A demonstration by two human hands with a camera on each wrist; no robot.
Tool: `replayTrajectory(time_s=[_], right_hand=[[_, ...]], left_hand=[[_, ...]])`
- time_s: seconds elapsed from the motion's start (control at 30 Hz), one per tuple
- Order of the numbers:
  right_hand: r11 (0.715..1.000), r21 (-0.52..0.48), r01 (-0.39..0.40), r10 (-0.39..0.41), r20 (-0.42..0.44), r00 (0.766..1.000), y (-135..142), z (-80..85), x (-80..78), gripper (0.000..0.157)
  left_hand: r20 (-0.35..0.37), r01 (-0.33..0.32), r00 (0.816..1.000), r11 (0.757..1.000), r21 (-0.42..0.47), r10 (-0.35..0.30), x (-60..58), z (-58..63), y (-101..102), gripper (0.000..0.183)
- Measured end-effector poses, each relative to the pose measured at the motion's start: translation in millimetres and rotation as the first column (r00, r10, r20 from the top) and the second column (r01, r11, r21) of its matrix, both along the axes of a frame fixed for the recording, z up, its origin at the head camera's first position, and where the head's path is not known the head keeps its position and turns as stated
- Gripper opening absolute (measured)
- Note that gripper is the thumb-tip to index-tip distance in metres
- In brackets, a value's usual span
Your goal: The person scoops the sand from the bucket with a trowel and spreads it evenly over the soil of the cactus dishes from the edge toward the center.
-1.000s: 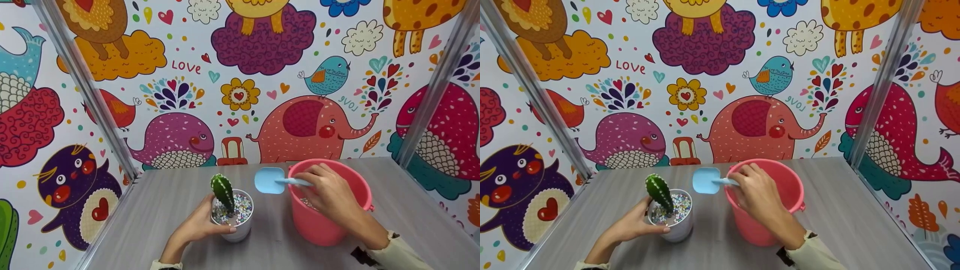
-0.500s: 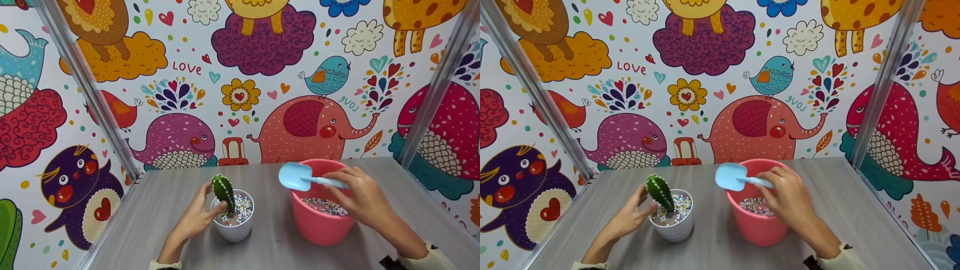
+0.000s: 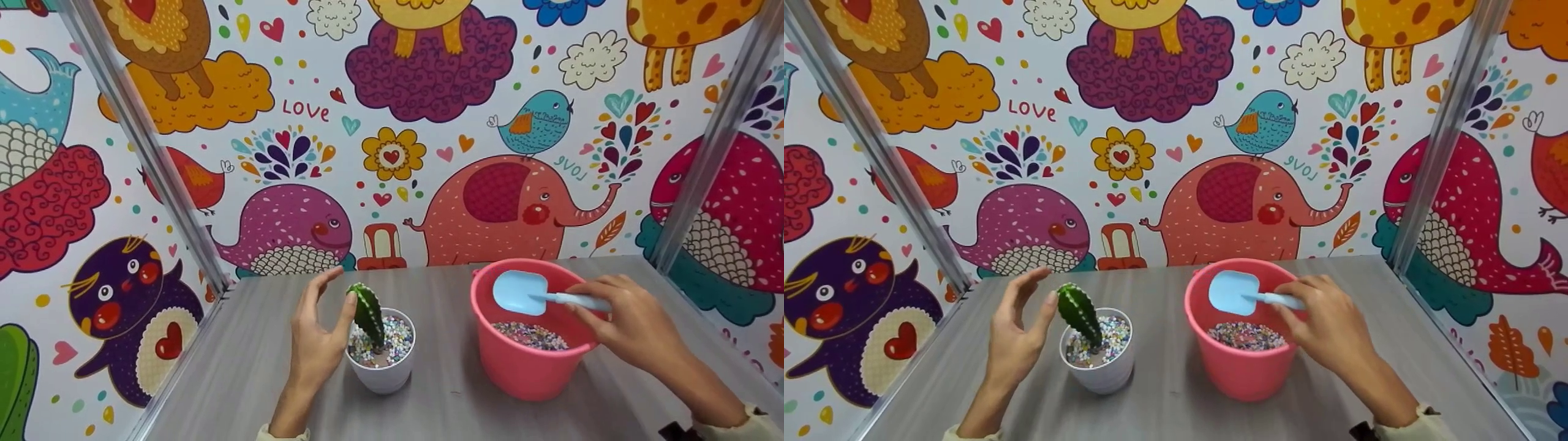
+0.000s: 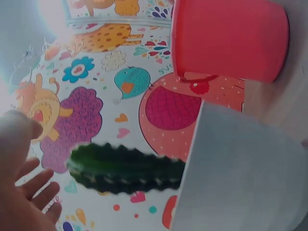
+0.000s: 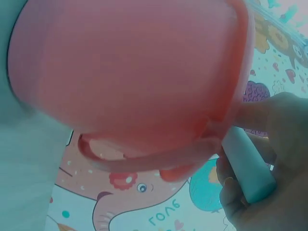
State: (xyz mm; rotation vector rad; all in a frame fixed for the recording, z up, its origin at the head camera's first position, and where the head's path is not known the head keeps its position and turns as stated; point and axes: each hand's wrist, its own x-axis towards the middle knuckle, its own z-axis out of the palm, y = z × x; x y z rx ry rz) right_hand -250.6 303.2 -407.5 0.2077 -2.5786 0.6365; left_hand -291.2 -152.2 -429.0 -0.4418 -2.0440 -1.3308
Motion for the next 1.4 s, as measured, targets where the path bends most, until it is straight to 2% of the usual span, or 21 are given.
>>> replayTrajectory(time_s=[0.13, 0.27, 0.47, 0.6, 0.7, 0.8, 0.9, 1.0, 1.1, 1.23, 1.4], right_hand=[[0.999, 0.037, 0.005, -0.005, 0.004, 1.0, 6.7, 1.2, -4.4, 0.036], [0.998, 0.056, 0.014, -0.015, 0.017, 1.0, 9.6, 1.6, -10.7, 0.036], [0.994, 0.108, 0.001, -0.007, 0.051, 0.999, 6.0, 4.8, -22.2, 0.035], [0.988, 0.157, -0.002, -0.008, 0.064, 0.998, 1.4, 8.2, -30.3, 0.034], [0.982, 0.19, -0.005, -0.009, 0.07, 0.997, -3.6, 9.1, -37.3, 0.036], [0.973, 0.229, -0.016, -0.002, 0.078, 0.997, -9.8, 8.0, -44.4, 0.038], [0.96, 0.28, -0.029, 0.006, 0.082, 0.997, -16.1, 4.6, -50.8, 0.032], [0.942, 0.335, -0.035, 0.004, 0.095, 0.995, -21.1, 0.1, -55.5, 0.024], [0.919, 0.392, -0.042, -0.01, 0.128, 0.992, -24.4, -4.7, -57.6, 0.02], [0.895, 0.441, -0.073, -0.001, 0.165, 0.986, -25.2, -8.2, -57.7, 0.019], [0.867, 0.484, -0.119, 0.02, 0.204, 0.979, -26.2, -11.3, -59.6, 0.023]], left_hand=[[-0.116, 0.031, 0.993, 0.999, -0.025, -0.034, 5.3, 5.0, 18.4, 0.043], [-0.174, 0.077, 0.981, 0.994, -0.077, -0.09, 8.7, 4.8, 43.2, 0.041], [-0.165, 0.147, 0.971, 0.976, -0.16, -0.174, 15.8, 2.2, 76.3, 0.04], [-0.126, 0.249, 0.954, 0.952, -0.18, -0.273, 12.9, -1.7, 94.8, 0.042], [-0.07, 0.318, 0.94, 0.933, -0.171, -0.333, 8.3, -6.9, 107.9, 0.043], [-0.022, 0.372, 0.925, 0.915, -0.156, -0.379, 2.2, -15.1, 122.6, 0.043], [0.01, 0.419, 0.907, 0.898, -0.137, -0.422, -4.6, -26.0, 139.1, 0.042], [0.037, 0.438, 0.899, 0.89, -0.128, -0.437, -9.5, -36.7, 154.2, 0.041], [0.06, 0.436, 0.9, 0.892, -0.116, -0.432, -12.0, -46.1, 165.0, 0.039], [0.104, 0.444, 0.893, 0.895, -0.049, -0.438, -13.4, -54.6, 171.6, 0.038], [0.186, 0.463, 0.866, 0.885, 0.054, -0.465, -13.4, -60.7, 172.4, 0.04]])
